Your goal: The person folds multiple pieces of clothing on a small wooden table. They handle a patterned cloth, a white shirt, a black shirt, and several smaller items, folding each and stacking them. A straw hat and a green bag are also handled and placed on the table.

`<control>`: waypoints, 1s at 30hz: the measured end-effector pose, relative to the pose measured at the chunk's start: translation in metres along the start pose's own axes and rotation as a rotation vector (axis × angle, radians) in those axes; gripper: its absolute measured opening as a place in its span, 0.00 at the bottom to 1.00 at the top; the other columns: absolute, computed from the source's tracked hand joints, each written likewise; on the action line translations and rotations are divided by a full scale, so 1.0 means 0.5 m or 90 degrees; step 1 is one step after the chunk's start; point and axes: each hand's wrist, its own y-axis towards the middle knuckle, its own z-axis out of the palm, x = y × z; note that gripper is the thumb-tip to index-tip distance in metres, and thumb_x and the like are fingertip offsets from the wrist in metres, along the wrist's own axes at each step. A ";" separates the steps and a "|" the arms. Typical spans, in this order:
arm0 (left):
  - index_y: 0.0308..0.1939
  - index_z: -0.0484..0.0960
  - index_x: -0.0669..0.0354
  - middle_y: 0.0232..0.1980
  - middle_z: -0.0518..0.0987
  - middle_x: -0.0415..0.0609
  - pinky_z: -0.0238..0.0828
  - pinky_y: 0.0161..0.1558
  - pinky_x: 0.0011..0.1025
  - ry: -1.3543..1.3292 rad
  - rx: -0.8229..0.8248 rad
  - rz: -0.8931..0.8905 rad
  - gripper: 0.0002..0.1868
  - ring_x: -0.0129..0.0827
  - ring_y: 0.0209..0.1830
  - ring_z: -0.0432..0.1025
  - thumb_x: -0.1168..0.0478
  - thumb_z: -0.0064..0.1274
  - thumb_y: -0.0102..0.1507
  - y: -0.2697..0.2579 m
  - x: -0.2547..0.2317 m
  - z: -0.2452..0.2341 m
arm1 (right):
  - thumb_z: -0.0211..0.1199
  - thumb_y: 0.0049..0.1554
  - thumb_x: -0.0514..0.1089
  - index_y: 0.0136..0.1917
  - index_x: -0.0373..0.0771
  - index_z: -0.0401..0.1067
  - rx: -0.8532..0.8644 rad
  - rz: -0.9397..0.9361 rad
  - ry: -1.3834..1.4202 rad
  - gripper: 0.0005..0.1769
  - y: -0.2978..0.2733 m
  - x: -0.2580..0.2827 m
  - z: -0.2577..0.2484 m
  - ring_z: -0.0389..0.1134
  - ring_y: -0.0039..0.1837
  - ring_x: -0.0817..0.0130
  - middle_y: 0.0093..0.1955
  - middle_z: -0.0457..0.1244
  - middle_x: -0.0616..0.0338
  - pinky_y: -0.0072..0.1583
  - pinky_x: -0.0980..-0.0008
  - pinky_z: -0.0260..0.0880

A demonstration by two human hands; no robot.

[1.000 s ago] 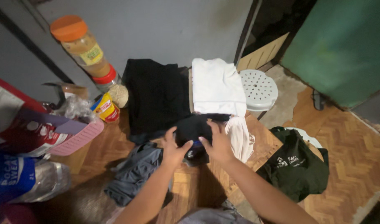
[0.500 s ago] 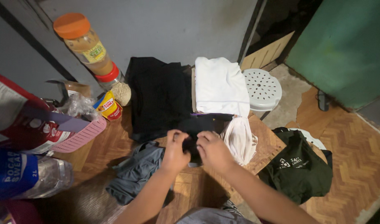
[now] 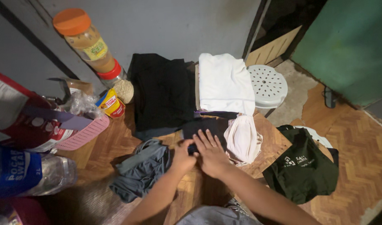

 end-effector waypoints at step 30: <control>0.41 0.83 0.37 0.58 0.70 0.46 0.66 0.54 0.50 0.555 -0.026 0.154 0.21 0.51 0.60 0.64 0.69 0.56 0.48 -0.245 0.177 -0.329 | 0.66 0.52 0.41 0.50 0.40 0.78 0.114 -0.505 0.203 0.12 -0.038 0.087 0.152 0.67 0.59 0.52 0.56 0.66 0.52 0.60 0.55 0.68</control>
